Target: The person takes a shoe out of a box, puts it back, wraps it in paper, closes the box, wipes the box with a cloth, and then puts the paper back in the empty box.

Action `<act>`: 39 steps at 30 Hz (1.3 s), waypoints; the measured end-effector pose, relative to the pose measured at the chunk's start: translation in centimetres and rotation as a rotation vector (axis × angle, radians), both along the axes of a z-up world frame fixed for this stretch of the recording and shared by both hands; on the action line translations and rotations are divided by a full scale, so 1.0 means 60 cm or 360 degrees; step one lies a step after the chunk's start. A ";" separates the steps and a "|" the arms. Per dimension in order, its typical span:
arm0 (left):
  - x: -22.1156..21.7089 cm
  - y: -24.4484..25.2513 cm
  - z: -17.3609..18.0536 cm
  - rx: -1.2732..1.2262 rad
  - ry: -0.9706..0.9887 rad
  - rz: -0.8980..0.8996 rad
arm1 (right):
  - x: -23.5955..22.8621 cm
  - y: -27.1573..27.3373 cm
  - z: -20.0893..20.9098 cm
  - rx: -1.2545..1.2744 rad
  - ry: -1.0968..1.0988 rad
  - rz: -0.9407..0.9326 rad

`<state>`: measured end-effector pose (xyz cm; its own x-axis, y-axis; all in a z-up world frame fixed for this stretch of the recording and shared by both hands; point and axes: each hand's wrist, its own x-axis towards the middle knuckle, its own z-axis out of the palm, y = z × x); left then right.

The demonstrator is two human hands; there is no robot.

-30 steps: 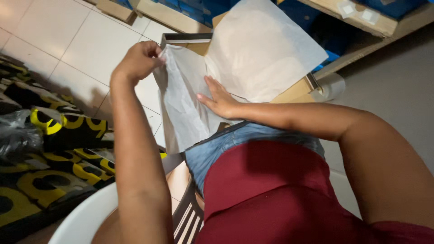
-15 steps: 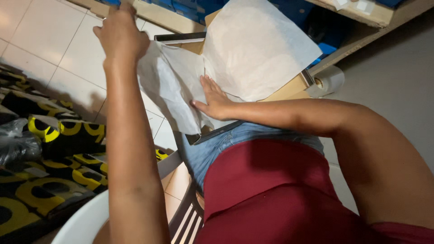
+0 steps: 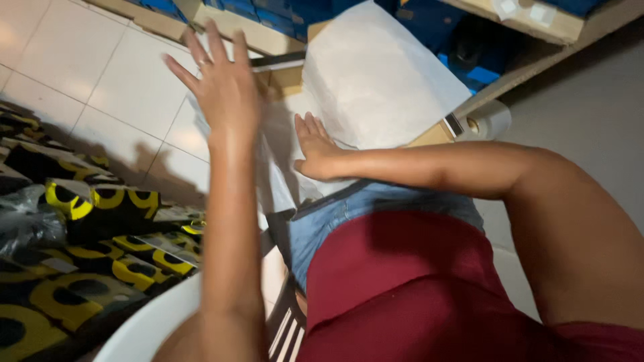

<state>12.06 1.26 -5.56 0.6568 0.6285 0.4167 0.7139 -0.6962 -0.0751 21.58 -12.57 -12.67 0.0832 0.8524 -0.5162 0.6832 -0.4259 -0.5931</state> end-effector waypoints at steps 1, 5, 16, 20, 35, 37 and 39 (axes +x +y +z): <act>0.005 -0.042 0.020 -0.0003 -0.0001 0.0006 | 0.015 0.038 0.004 -0.0003 -0.0001 0.0006; 0.012 -0.192 0.043 -0.0379 0.0357 -0.0170 | 0.040 0.105 0.000 0.0024 -0.0134 0.0157; 0.028 -0.249 0.110 -0.1535 0.1022 -0.0342 | 0.079 0.116 0.036 0.0442 -0.1515 0.1124; 0.030 -0.243 0.084 -0.1698 0.1103 -0.0338 | 0.063 0.115 0.054 0.0788 -0.0480 0.0888; 0.030 -0.232 0.052 -0.1692 0.1129 -0.0425 | -0.008 0.120 0.021 0.0970 -0.0376 0.0612; 0.031 -0.230 0.047 -0.1649 0.1119 -0.0432 | -0.014 0.112 0.018 0.0955 -0.0201 0.0622; 0.033 -0.232 0.048 -0.1721 0.1096 -0.0428 | -0.017 0.111 0.018 0.0863 -0.0249 0.0485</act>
<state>14.02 -12.68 -2.66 0.6880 0.2481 -0.6820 0.5835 -0.7479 0.3165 20.56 -5.92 -11.60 -0.1648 0.9863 -0.0064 0.8221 0.1338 -0.5534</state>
